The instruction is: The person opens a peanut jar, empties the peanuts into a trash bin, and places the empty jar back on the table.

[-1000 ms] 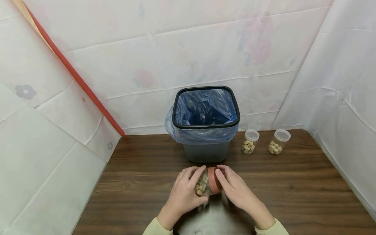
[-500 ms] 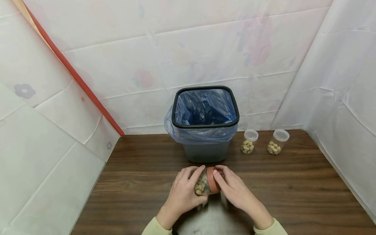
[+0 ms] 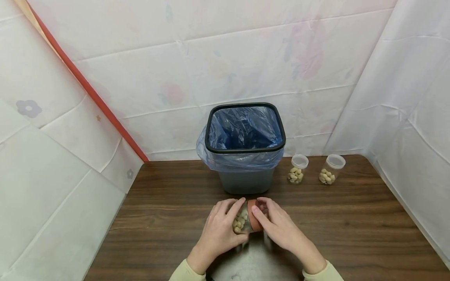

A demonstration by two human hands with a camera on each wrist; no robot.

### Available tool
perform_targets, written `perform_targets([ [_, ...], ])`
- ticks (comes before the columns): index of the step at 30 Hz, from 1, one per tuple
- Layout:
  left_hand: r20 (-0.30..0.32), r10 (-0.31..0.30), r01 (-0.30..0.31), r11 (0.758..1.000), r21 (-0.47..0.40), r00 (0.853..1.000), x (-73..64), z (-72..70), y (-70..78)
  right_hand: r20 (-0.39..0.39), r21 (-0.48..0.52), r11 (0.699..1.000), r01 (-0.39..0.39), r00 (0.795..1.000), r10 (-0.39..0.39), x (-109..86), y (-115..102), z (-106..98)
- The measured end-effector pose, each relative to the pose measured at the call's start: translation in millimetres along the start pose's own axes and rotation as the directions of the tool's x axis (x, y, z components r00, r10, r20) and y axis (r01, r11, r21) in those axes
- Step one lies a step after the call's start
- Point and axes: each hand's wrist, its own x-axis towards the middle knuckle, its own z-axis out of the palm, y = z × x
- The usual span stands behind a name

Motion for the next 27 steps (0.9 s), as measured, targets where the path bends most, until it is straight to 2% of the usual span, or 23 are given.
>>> perform_targets([
  [10, 0.006, -0.001, 0.001, 1.0, -0.008, 1.0, -0.7, -0.3, -0.5, -0.005, 0.013, 0.999, 0.034, 0.999, -0.034, 0.0, 0.5, -1.2],
  [27, 0.035, -0.022, 0.023, 1.0, -0.012, 0.999, 0.5, -4.3, 2.6, 0.009, 0.032, 0.999, 0.021, 1.0, -0.021, 0.7, 0.5, -2.5],
])
